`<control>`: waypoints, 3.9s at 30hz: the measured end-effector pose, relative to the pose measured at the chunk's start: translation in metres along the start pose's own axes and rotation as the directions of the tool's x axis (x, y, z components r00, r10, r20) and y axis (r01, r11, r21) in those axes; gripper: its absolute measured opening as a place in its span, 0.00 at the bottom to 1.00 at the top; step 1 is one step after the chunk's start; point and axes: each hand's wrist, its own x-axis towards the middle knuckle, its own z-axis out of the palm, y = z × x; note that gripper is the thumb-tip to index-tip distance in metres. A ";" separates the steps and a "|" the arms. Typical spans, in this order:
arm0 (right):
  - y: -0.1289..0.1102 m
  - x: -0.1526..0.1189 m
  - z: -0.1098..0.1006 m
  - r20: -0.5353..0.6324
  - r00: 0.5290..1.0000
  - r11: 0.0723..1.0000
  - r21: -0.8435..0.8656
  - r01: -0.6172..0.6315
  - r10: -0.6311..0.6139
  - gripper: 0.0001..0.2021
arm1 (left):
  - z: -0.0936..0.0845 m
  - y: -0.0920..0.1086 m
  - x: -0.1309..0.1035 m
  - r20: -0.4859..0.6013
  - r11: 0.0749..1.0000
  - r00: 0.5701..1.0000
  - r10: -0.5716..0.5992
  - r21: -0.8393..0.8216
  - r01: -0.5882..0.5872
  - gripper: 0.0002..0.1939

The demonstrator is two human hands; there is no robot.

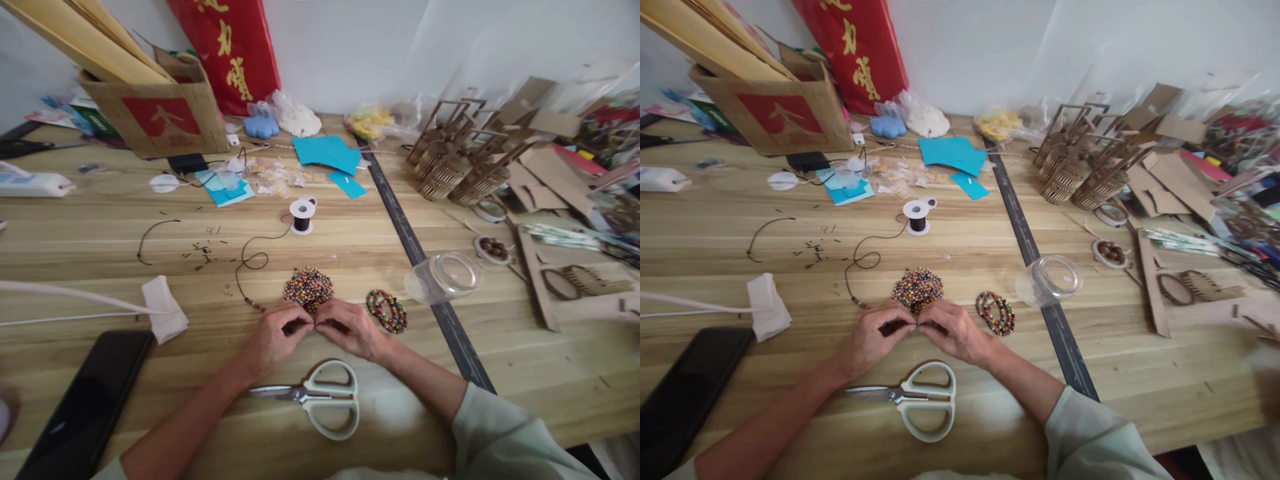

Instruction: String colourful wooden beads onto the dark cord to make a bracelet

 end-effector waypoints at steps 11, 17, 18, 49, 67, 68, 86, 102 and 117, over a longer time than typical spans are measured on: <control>0.001 -0.002 -0.001 -0.013 1.000 1.000 -0.012 0.019 -0.019 0.05 | -0.001 -0.001 -0.001 0.023 0.999 0.999 -0.023 -0.029 0.023 0.05; -0.006 -0.001 -0.001 0.048 0.992 0.984 -0.127 0.124 -0.119 0.08 | -0.005 0.004 -0.001 -0.012 0.998 1.000 0.003 -0.058 -0.004 0.04; -0.008 0.000 -0.002 0.057 0.989 0.979 -0.145 0.146 -0.140 0.08 | -0.006 0.005 -0.001 -0.049 0.997 0.999 0.001 -0.076 -0.005 0.05; -0.010 -0.006 0.001 -0.045 0.995 0.958 -0.276 0.073 -0.089 0.05 | -0.002 -0.002 -0.002 -0.068 0.975 0.991 0.117 -0.181 -0.128 0.04; -0.005 0.003 0.004 -0.035 0.997 0.863 -0.500 -0.079 0.071 0.08 | -0.006 0.001 -0.003 -0.168 0.987 0.985 -0.033 -0.160 0.005 0.05; -0.005 0.003 0.004 -0.029 0.997 0.857 -0.510 -0.081 0.077 0.08 | -0.005 0.002 -0.004 -0.117 0.990 0.993 0.022 -0.137 -0.038 0.05; -0.004 0.002 0.004 -0.023 0.995 0.839 -0.536 -0.090 0.092 0.07 | -0.006 0.004 -0.005 -0.006 0.989 0.989 -0.145 -0.023 0.145 0.06; -0.009 0.003 0.000 -0.098 0.995 0.972 -0.231 -0.039 0.017 0.06 | -0.002 0.003 -0.001 -0.090 0.991 0.988 -0.128 -0.052 0.123 0.05; -0.012 0.007 0.001 -0.098 0.993 0.997 -0.021 -0.069 0.067 0.04 | -0.002 0.004 -0.001 -0.046 1.000 0.999 -0.021 0.011 0.022 0.06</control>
